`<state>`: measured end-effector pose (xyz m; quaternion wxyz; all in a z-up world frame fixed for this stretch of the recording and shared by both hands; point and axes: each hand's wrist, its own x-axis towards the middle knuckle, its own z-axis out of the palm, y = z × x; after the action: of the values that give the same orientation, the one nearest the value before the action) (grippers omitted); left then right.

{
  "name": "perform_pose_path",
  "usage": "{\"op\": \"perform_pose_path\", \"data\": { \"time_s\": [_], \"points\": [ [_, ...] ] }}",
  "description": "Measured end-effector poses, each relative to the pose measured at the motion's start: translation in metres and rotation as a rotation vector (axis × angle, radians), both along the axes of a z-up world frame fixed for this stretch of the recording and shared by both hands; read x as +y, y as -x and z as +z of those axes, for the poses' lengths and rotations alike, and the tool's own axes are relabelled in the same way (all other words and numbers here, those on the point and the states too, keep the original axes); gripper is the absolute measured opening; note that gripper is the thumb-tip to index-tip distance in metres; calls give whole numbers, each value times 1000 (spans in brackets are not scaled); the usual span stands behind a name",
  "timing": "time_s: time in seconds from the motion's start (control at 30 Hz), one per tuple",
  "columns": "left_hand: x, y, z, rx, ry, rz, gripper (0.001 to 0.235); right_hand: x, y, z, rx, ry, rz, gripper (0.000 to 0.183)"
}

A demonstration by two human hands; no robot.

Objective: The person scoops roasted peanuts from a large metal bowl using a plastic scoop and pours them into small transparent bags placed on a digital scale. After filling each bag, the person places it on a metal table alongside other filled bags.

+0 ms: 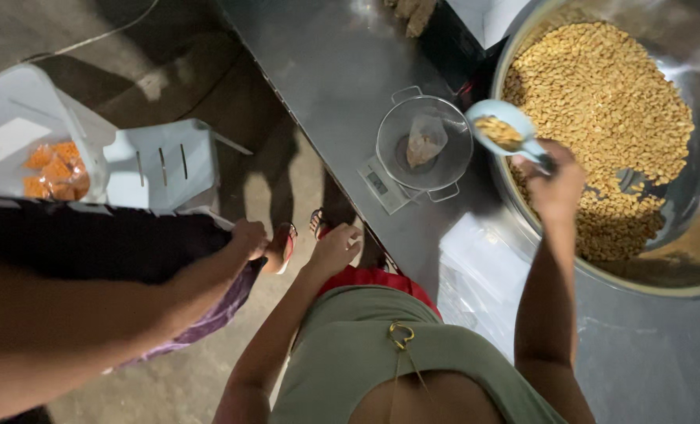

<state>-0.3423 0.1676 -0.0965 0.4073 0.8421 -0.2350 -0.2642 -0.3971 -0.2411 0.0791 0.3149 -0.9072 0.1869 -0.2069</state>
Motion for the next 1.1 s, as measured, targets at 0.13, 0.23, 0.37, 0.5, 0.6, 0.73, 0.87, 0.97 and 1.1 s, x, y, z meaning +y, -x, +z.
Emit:
{"op": "perform_pose_path", "data": {
  "time_s": [0.13,0.23,0.37,0.5,0.6,0.73,0.87,0.97,1.1],
  "points": [
    [3,-10,-2,10,-24,-18,30,31,-24,16,107,128,-54,35],
    [9,-10,-8,24,-45,-13,31,43,-30,19,185,189,-56,36],
    [13,-14,-15,12,-53,-24,32,46,-36,23,237,287,-62,37],
    [10,-15,-16,32,-49,-4,30,45,-39,28,271,353,-41,35],
    [6,-13,-14,35,-53,12,28,45,-41,29,284,408,-25,35],
    [2,-16,-9,45,-62,13,28,44,-44,32,287,488,6,35],
    [-3,-18,-12,50,-30,8,32,43,-45,38,359,468,-15,37],
    [-6,-16,-14,36,-19,14,31,44,-44,41,298,472,14,37],
    [-32,-33,-6,14,177,138,41,40,-41,36,294,453,13,37]
  ]
}}
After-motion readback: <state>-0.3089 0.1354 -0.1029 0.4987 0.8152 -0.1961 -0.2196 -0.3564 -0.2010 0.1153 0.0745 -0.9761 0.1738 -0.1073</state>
